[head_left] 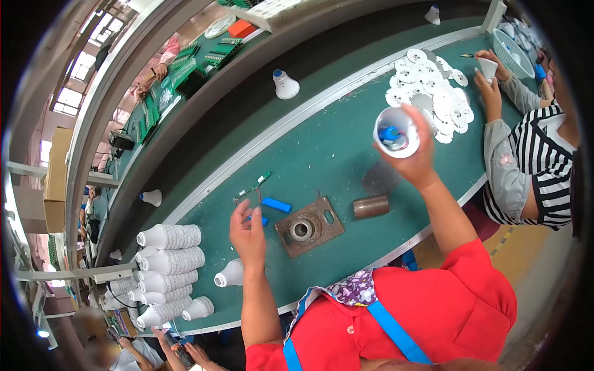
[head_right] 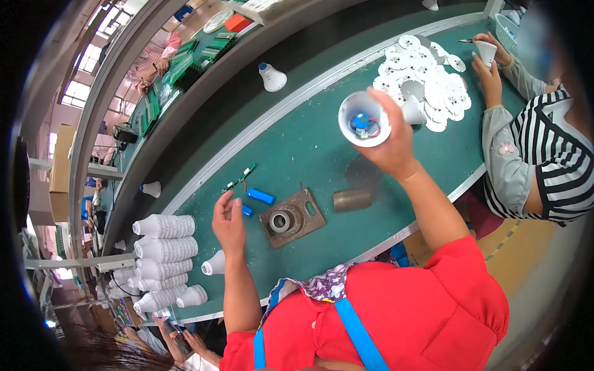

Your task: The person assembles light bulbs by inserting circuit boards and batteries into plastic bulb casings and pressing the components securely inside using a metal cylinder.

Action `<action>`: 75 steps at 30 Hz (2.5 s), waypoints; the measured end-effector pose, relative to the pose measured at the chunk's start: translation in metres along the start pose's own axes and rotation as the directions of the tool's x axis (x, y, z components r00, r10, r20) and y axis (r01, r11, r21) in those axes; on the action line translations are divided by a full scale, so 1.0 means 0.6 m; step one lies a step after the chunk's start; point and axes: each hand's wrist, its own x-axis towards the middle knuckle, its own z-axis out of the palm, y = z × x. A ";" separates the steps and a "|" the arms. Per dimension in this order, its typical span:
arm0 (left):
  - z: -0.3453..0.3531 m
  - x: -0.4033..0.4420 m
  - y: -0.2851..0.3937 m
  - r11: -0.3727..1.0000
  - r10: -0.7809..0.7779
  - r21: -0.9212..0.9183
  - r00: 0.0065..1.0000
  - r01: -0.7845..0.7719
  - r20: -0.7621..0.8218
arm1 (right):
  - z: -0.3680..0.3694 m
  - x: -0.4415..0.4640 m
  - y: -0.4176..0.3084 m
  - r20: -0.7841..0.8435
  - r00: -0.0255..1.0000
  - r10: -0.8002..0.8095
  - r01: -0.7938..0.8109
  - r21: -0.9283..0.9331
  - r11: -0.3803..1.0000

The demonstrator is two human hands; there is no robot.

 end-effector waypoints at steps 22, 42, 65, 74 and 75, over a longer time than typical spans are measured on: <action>-0.012 0.030 -0.101 0.851 -0.002 0.525 1.000 0.018 -0.031 | -0.012 0.024 0.110 0.222 0.802 0.555 -0.370 -0.545 0.753; -0.021 -0.109 0.038 0.912 0.003 -0.365 0.887 0.187 0.463 | 0.091 -0.072 -0.183 0.820 0.518 0.246 -0.607 0.150 0.780; -0.184 -0.171 -0.038 0.971 0.221 0.172 0.897 -0.166 -0.382 | 0.109 -0.155 -0.211 0.871 0.466 0.156 -0.880 0.439 0.181; -0.203 -0.157 -0.066 0.975 -0.050 -0.221 0.977 0.003 -0.209 | 0.112 -0.175 -0.223 0.956 0.196 0.217 -0.978 0.173 0.118; -0.206 -0.157 -0.054 0.965 -0.053 -0.262 0.973 -0.008 -0.225 | 0.115 -0.177 -0.224 0.960 0.176 0.219 -0.981 0.153 0.117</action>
